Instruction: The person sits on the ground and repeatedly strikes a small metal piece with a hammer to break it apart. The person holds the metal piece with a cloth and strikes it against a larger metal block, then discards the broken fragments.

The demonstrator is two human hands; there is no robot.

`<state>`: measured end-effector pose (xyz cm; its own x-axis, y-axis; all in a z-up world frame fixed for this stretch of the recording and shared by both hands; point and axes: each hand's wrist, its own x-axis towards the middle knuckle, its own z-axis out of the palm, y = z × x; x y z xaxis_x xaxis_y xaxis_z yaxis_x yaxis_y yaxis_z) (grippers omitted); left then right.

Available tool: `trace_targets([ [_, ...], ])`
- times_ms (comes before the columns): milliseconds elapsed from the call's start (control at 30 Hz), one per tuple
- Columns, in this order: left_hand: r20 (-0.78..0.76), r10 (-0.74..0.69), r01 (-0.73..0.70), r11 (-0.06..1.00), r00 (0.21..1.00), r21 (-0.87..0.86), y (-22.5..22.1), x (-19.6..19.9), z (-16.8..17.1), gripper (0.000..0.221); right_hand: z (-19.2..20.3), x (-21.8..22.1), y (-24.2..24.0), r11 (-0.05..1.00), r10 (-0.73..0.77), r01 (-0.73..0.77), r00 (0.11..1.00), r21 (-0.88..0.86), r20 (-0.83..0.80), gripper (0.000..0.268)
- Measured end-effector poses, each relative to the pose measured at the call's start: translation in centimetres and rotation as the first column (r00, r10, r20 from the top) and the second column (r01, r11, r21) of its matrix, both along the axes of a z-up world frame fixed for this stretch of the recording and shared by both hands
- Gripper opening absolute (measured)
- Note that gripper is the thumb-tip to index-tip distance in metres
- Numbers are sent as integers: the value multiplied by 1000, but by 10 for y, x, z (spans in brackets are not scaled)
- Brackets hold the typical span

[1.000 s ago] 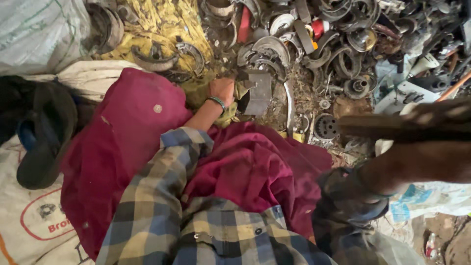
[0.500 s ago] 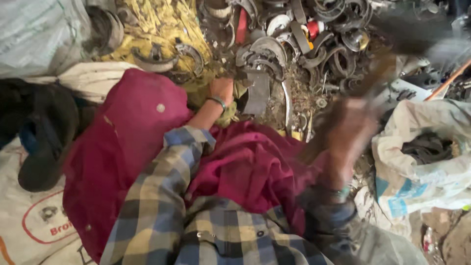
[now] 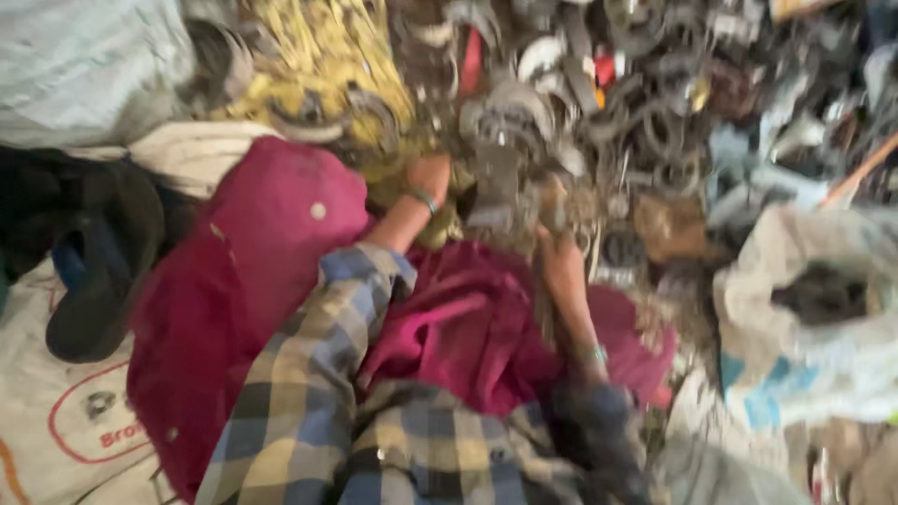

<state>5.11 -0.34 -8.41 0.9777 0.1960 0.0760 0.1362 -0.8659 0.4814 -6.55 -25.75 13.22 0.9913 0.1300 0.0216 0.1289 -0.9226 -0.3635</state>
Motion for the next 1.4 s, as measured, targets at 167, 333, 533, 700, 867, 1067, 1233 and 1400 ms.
trace_targets([
  [167,-301,-152,162,987,941,6,-7,-24,10,18,88,-10,-40,949,-298,297,955,103,-15,54],
  [333,-169,-98,103,994,981,26,1,-24,34,26,219,8,-36,822,-1,-430,655,373,756,34],
  [533,-143,-86,94,994,986,52,-5,-15,-2,14,133,24,-5,939,115,-325,613,117,782,34],
  [700,31,-8,7,999,1000,38,-22,-21,-29,7,8,-16,21,996,48,-57,990,-67,-130,47],
  [867,-108,-35,42,997,993,59,-19,-8,-29,11,79,-8,12,961,-77,37,988,276,135,39],
  [1067,-178,-57,52,998,982,-33,3,-17,28,28,157,-16,18,510,-21,-181,975,841,223,44],
  [1233,-201,-143,105,976,969,-190,46,-36,107,74,124,-25,-3,715,-29,86,995,693,-94,60],
  [1400,-29,-445,375,786,895,-491,83,-54,168,66,16,-37,-29,936,-136,255,899,244,-417,55],
])
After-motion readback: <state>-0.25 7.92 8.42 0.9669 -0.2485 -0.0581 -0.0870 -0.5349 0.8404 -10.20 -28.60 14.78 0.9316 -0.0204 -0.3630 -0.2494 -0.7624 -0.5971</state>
